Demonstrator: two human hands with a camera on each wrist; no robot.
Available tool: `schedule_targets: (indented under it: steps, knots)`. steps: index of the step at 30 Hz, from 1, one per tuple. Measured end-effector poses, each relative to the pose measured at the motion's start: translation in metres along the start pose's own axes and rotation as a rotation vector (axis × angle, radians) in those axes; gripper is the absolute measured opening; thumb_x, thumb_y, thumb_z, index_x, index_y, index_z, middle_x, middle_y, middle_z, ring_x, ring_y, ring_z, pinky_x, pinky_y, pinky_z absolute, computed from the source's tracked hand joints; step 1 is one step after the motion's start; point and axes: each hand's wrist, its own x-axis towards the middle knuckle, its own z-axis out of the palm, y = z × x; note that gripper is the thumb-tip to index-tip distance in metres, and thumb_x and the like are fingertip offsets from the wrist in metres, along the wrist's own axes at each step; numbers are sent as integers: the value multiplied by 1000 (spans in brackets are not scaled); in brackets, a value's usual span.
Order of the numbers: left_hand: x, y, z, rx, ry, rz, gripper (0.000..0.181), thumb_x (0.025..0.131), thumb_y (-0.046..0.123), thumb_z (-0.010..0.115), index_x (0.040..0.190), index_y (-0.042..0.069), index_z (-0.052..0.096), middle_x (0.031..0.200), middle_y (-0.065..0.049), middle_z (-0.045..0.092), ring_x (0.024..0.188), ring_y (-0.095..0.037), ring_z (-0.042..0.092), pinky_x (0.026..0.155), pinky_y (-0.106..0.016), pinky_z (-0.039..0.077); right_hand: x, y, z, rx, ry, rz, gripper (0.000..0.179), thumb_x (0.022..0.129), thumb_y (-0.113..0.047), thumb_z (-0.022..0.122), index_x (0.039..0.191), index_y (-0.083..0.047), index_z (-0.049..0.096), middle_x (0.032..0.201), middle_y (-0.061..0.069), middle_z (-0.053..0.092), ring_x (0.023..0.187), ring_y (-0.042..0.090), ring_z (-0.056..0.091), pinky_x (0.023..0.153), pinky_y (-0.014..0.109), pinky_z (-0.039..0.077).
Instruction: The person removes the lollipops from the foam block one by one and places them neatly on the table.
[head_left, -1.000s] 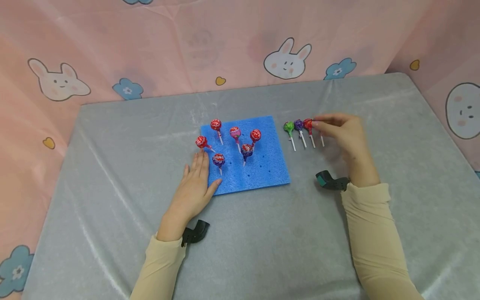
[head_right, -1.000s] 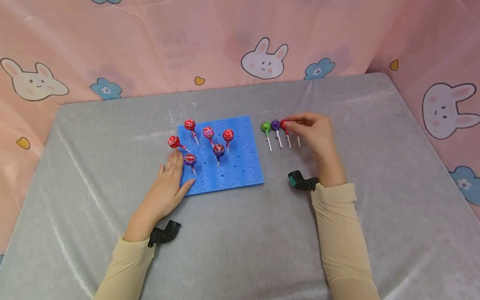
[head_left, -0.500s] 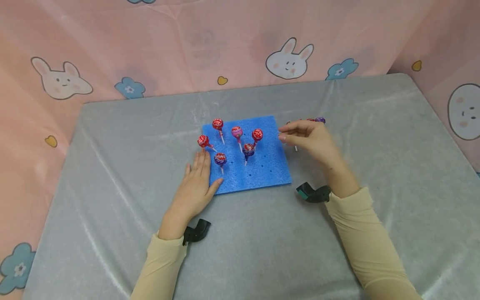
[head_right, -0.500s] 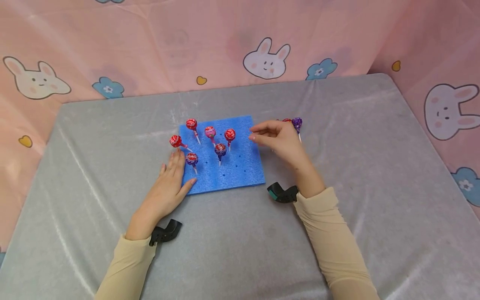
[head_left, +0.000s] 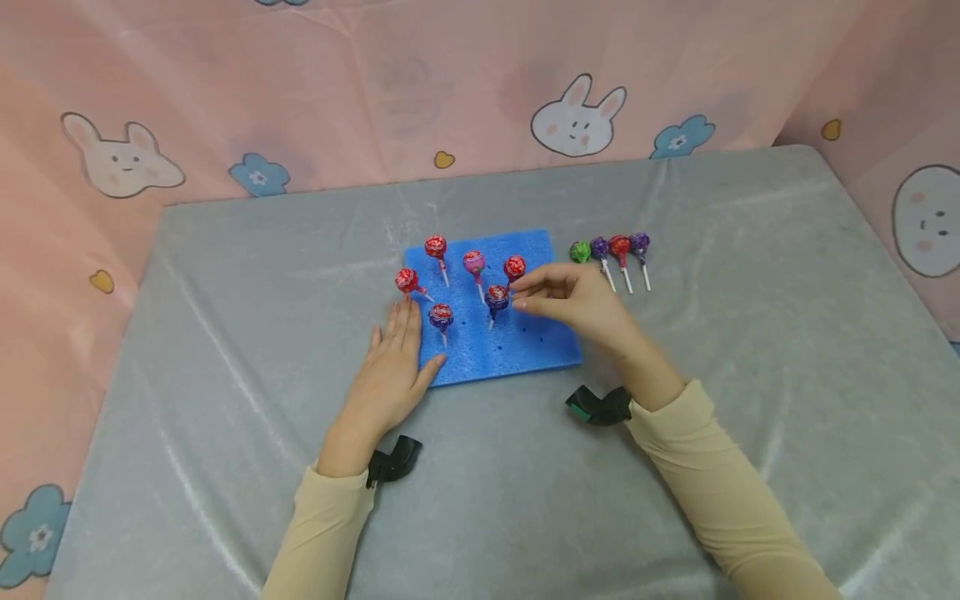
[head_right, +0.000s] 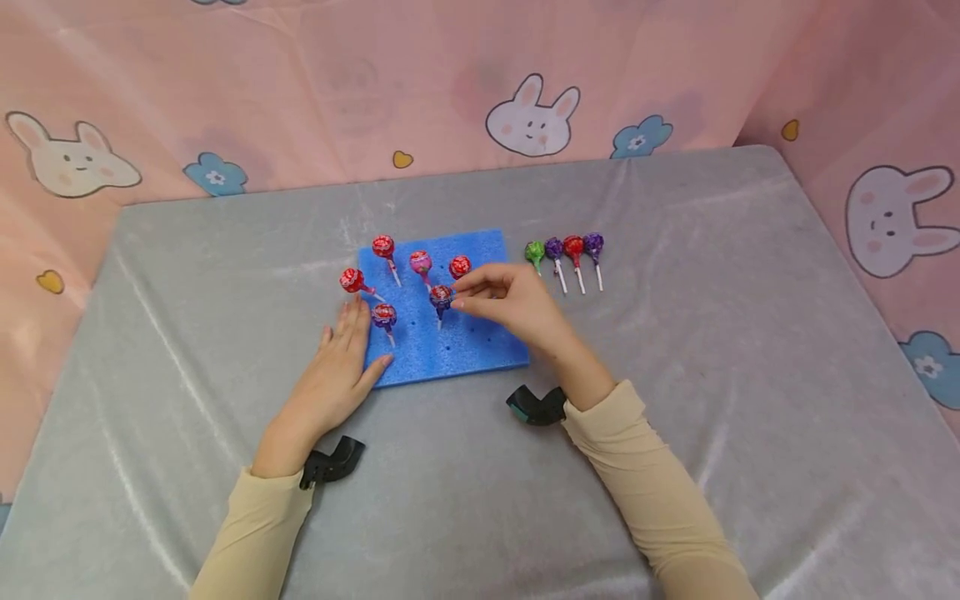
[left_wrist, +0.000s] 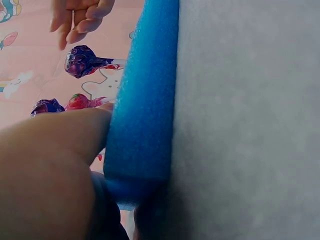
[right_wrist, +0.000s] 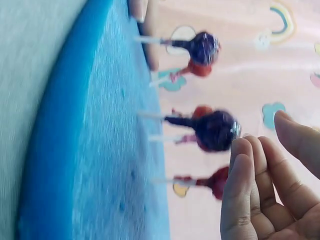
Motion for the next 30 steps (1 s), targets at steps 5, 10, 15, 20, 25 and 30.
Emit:
schedule_targets:
  steps: [5, 10, 15, 20, 25, 30]
  knots:
    - [1, 0, -1, -1, -7, 5, 75, 100, 40, 39, 149, -3, 2, 156, -15, -6, 143, -29, -4, 112, -51, 5, 0, -9, 14, 1, -13, -9, 20, 83, 0, 70, 101, 9, 67, 94, 15, 69, 79, 17, 66, 72, 24, 53]
    - [0, 0, -2, -6, -7, -7, 75, 101, 40, 38, 149, -3, 2, 156, -15, -6, 143, -28, -4, 112, -50, 5, 0, -19, 33, -24, -21, 26, 24, 82, -3, 71, 102, 9, 68, 93, 14, 70, 82, 19, 67, 73, 26, 53]
    - [0, -1, -2, 2, -6, -10, 74, 101, 41, 38, 149, -2, 1, 156, -14, -5, 143, -28, -3, 112, -50, 6, 1, -23, 53, -36, 0, 65, 26, 82, -4, 71, 105, 9, 67, 97, 16, 70, 86, 21, 68, 75, 28, 54]
    - [1, 0, 0, 6, -9, -7, 75, 100, 41, 38, 149, -2, 0, 156, -14, -6, 143, -28, -4, 112, -49, 4, -1, -22, 65, -95, 35, 43, 30, 84, -3, 70, 111, 8, 65, 102, 17, 69, 92, 23, 68, 80, 33, 53]
    - [1, -1, 1, 10, 3, -9, 75, 100, 41, 39, 149, -2, 1, 156, -15, -4, 143, -27, -3, 112, -49, 4, -1, -18, 79, -164, 50, 15, 38, 83, -7, 72, 118, 6, 62, 112, 16, 66, 96, 22, 67, 81, 35, 53]
    - [0, -2, 1, 12, 7, -9, 75, 100, 41, 39, 149, -3, 2, 156, -15, -3, 143, -27, -3, 112, -50, 4, 1, -12, 91, -148, 42, 37, 43, 83, -10, 73, 121, 5, 60, 116, 16, 64, 99, 23, 66, 81, 34, 53]
